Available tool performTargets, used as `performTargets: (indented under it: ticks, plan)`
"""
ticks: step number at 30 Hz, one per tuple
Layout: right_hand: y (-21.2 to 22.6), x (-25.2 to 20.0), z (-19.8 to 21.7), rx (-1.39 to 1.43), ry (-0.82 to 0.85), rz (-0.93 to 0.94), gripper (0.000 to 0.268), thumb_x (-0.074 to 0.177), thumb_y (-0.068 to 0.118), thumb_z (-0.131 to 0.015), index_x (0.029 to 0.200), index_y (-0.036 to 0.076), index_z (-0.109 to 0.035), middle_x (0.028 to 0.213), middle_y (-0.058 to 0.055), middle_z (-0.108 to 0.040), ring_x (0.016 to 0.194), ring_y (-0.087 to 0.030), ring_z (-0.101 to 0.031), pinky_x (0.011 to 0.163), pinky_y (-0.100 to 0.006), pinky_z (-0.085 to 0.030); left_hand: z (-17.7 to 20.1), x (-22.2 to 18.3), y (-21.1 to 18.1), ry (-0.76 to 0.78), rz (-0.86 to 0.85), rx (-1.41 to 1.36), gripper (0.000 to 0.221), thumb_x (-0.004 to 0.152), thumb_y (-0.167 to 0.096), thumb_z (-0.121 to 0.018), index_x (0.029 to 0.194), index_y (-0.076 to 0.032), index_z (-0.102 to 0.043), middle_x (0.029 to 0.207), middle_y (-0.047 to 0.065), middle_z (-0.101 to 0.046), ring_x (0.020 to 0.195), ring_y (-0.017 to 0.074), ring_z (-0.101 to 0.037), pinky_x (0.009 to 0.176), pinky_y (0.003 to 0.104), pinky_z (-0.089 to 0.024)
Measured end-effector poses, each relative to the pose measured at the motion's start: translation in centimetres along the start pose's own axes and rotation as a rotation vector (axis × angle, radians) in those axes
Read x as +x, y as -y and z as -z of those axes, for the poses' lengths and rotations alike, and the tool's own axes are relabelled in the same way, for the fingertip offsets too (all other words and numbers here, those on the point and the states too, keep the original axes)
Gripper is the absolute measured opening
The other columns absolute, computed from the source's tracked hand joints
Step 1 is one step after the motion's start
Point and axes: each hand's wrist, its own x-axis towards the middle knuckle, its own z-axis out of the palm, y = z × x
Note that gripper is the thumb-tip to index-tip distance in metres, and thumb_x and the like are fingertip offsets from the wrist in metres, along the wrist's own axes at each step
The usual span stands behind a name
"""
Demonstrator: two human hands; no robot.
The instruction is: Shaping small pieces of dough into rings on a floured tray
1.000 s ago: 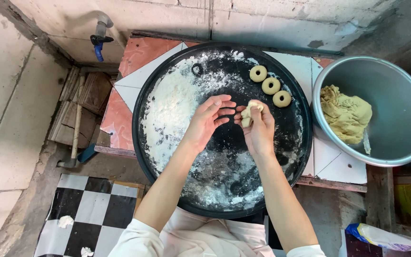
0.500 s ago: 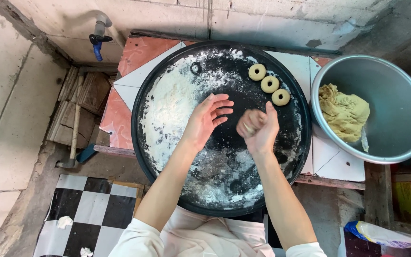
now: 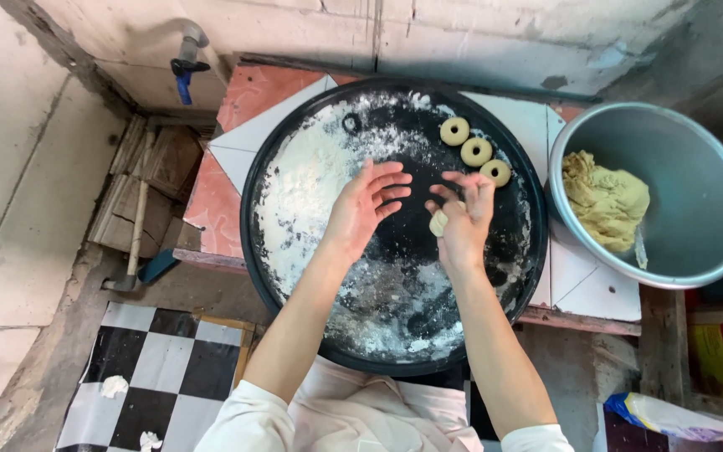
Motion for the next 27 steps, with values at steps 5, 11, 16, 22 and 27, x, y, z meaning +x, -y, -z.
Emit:
performTargets:
  ticks: [5,11,16,22,27]
  plan:
    - [0.2,0.2,0.7,-0.048,-0.087,-0.018,0.037,0.078,-0.021,-0.027,0.088,0.011,-0.043,0.112,-0.012,-0.060,0.102,-0.021,-0.064,0.081,-0.029,-0.057,-1.6,-1.2,0.3,-0.018,-0.128,0.229,0.041,0.105,-0.036,-0.054,0.129,-0.006,-0.067,0.120,0.016,-0.071,0.108,0.0229,-0.068,0.089,0.028,-0.054]
    - [4.0,-2.7,-2.0,0.217,0.054,0.057,0.023,0.089,-0.014,-0.035,0.094,0.005,-0.048,0.115,-0.021,-0.064,0.113,-0.030,-0.067,0.093,-0.040,-0.057,-6.0,-5.8,2.0,0.009,-0.434,0.664,0.028,0.099,-0.007,-0.067,0.127,-0.008,-0.071,0.119,0.014,-0.069,0.111,0.0287,-0.070,0.093,0.036,-0.059]
    - [4.1,-5.7,-0.5,0.307,0.082,0.002,0.022,0.102,0.005,-0.034,0.105,0.004,-0.055,0.122,-0.025,-0.068,0.125,-0.036,-0.064,0.100,-0.047,-0.053,-6.5,-8.1,4.9,-0.055,-0.480,0.501,0.022,0.097,0.001,-0.070,0.118,-0.004,-0.075,0.107,0.011,-0.070,0.099,0.0228,-0.073,0.086,0.032,-0.063]
    - [3.8,-8.9,2.0,0.421,0.094,-0.120,0.049,0.105,0.031,-0.034,0.137,0.001,-0.056,0.142,-0.025,-0.059,0.140,-0.038,-0.051,0.112,-0.052,-0.042,-6.6,-10.3,8.3,-0.046,-0.448,0.368,0.047,0.081,0.004,-0.083,0.125,-0.001,-0.069,0.114,0.010,-0.064,0.096,0.0186,-0.070,0.087,0.028,-0.064]
    - [3.6,-10.7,3.0,0.326,0.078,-0.262,0.065,0.106,0.046,-0.028,0.152,0.004,-0.044,0.158,-0.020,-0.044,0.149,-0.038,-0.039,0.113,-0.055,-0.038,-6.8,-11.3,7.7,0.112,-0.627,0.707,0.059,0.094,-0.009,-0.076,0.148,-0.007,-0.054,0.139,0.013,-0.045,0.123,0.0267,-0.055,0.097,0.039,-0.056]
